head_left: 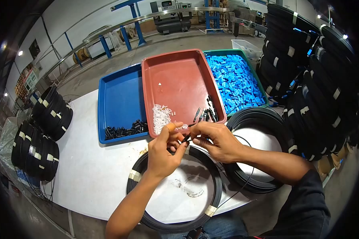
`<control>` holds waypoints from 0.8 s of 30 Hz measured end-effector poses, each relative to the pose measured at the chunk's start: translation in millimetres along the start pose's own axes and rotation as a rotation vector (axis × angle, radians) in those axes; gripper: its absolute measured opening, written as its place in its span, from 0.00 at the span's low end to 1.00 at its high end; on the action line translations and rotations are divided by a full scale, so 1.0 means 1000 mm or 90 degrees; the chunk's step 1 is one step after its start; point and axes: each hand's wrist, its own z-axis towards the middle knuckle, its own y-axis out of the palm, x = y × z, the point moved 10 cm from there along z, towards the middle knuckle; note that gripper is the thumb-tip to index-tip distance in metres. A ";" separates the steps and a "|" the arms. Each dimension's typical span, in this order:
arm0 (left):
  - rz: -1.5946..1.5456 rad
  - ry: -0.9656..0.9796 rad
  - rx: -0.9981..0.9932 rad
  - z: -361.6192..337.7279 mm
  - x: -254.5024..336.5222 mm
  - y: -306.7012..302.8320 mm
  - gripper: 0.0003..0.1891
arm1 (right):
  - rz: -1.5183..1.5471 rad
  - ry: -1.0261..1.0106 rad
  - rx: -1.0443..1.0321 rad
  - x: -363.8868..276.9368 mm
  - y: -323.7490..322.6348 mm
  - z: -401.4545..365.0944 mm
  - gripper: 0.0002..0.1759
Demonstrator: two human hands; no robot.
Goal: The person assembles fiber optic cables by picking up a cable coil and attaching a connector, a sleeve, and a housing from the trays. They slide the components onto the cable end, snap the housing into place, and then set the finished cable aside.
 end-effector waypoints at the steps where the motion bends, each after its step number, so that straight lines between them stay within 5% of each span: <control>1: 0.017 0.049 0.001 0.000 0.005 0.001 0.20 | 0.023 -0.009 0.001 -0.001 0.000 0.000 0.08; 5: -0.044 0.136 -0.108 -0.004 0.017 0.012 0.25 | 0.001 -0.025 -0.029 -0.007 -0.001 0.000 0.07; 11: -0.073 0.176 -0.034 -0.002 0.007 -0.011 0.12 | 0.266 0.059 -0.099 0.013 0.006 -0.001 0.07; 13: 0.119 0.388 -0.011 -0.012 0.038 -0.010 0.16 | 0.324 0.049 -0.119 0.016 0.009 -0.002 0.07; 15: 0.122 0.401 -0.006 -0.016 0.053 -0.008 0.17 | 0.472 0.071 -0.154 0.019 0.017 -0.005 0.06; 18: 0.258 0.559 0.007 -0.036 0.073 0.006 0.12 | 0.444 0.044 -0.223 0.011 0.021 -0.007 0.07; 24: 0.221 0.542 0.031 -0.035 0.079 -0.005 0.08 | 0.332 0.004 -0.215 0.002 0.019 -0.005 0.07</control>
